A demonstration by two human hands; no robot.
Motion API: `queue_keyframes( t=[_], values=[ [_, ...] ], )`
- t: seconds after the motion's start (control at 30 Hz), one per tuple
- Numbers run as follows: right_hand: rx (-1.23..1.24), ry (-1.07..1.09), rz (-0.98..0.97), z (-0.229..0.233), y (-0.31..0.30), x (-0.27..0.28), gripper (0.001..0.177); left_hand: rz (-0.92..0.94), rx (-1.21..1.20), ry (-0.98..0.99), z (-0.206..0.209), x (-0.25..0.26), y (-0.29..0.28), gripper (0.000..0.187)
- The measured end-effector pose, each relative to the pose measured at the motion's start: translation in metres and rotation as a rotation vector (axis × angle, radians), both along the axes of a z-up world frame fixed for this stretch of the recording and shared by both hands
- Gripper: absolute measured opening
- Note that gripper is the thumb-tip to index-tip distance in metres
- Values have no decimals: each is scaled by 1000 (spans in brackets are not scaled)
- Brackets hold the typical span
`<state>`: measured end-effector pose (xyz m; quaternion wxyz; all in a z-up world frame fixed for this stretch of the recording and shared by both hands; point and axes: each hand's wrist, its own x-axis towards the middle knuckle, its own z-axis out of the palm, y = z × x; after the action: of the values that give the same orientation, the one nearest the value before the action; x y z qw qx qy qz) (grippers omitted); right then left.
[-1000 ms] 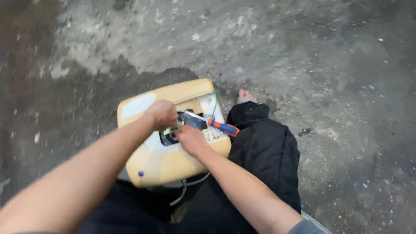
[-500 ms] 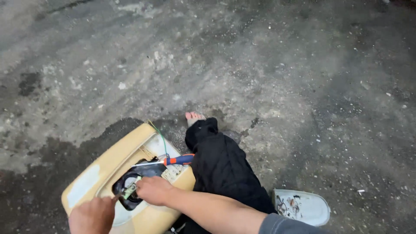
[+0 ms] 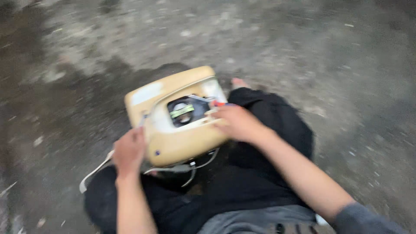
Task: Repairing the internal components and wiring of a small household appliance using a screwdriver and manual manipulation.
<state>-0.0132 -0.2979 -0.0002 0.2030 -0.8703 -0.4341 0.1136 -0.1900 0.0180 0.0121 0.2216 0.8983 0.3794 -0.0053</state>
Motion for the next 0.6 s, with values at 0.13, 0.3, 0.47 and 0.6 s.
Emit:
queue_keyframes(
  t=[0.13,0.3,0.47,0.6],
  values=[
    [39,-245,-333,83,-66,-22,32,-65,-113,285,5,-10,17,51],
    [101,-54,-458,97,-113,-65,74,-59,-216,270,20,-8,11,50],
    [-20,206,-595,107,-96,-55,100,-70,-212,348,-4,7,15,52],
    [-127,86,-642,84,-95,-6,90,-69,-195,301,-19,20,12,50]
  ],
)
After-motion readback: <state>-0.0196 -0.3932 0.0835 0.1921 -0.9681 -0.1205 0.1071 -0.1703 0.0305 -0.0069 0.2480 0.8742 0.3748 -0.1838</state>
